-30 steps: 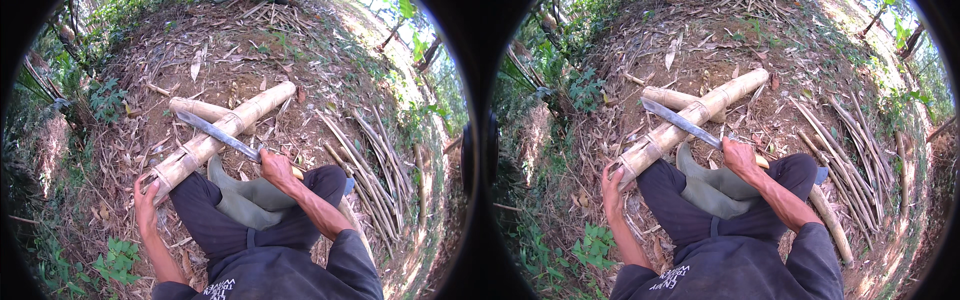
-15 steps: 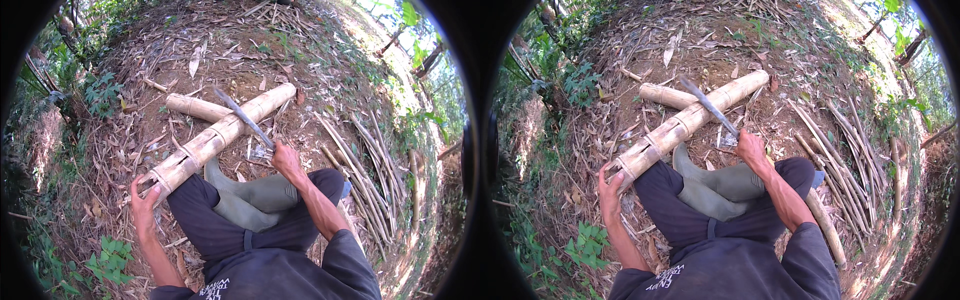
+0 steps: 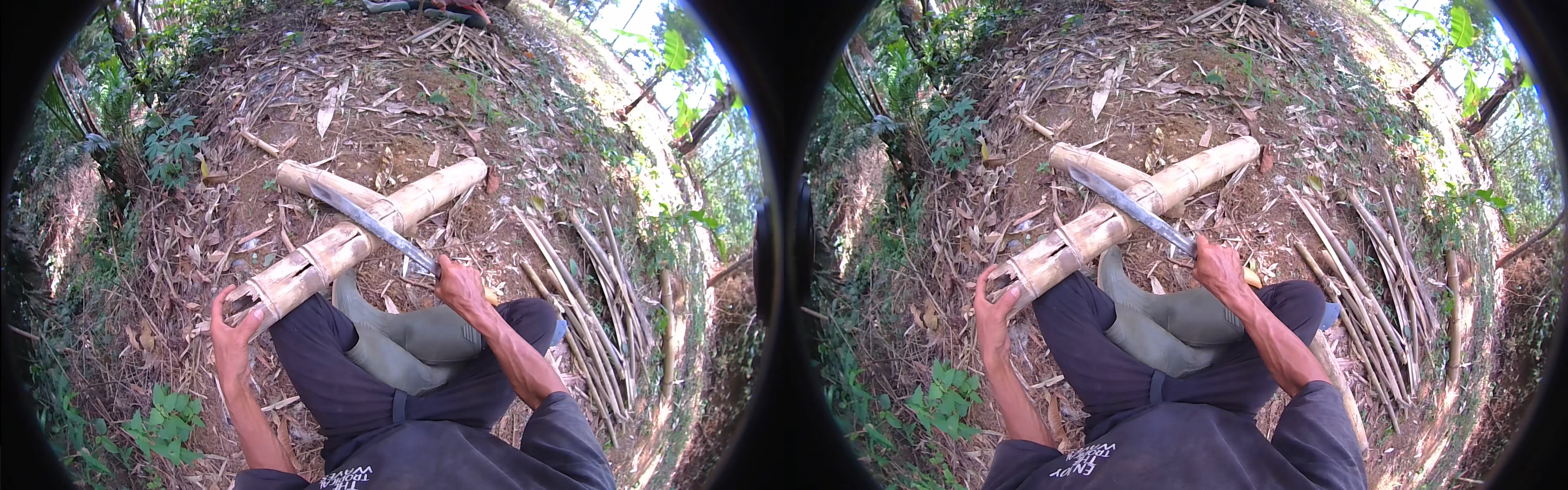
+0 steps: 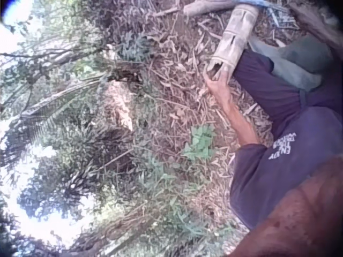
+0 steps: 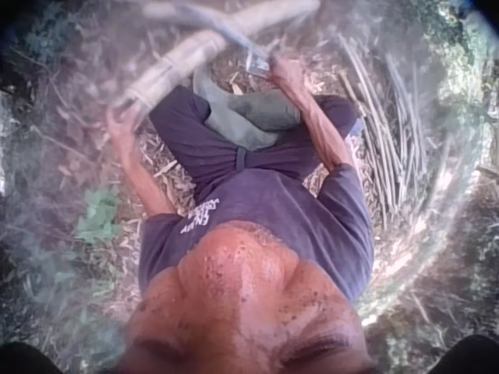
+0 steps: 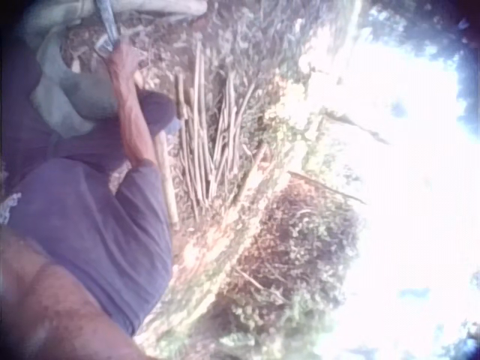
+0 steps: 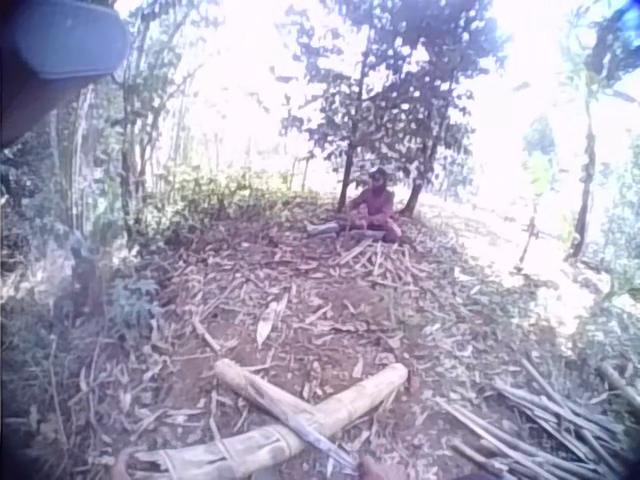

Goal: The person sits on the ground in a wooded area and uses a machete to split a long bamboo pole lengthwise. They hold the bamboo steady with one hand and repeatedly strike it with the machete to create a deep groove, eventually splitting the pole into two halves.

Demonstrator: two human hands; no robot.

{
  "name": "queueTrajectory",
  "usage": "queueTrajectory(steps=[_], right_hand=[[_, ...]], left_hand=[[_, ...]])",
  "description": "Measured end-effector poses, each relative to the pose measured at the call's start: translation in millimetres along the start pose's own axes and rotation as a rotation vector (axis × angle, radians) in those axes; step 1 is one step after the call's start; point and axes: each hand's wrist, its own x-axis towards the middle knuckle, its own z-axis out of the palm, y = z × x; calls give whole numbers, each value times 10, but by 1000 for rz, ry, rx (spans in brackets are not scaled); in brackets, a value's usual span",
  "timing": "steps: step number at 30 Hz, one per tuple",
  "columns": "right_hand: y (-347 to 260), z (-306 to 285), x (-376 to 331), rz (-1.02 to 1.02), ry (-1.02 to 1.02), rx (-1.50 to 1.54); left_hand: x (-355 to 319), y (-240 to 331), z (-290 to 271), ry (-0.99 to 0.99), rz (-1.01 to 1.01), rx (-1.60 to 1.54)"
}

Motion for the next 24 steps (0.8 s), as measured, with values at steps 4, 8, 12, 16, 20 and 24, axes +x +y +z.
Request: queueTrajectory(steps=[4,8,12,16,20,24], right_hand=[[255,-25,211,172,74,80],[-36,-73,-28,-14,-34,-13],[439,42,201,184,65,41],[92,-42,12,56,-5,-1],[341,78,127,169,18,7],[382,-107,185,137,-9,-12]], left_hand=[[9,-8,-2,-24,41,89],[74,-30,-11,-23,108,146],[119,-84,-3,-42,197,227],[150,-152,-52,-54,182,201],[113,-130,-11,-62,197,240],[126,-156,-37,-57,243,291]])
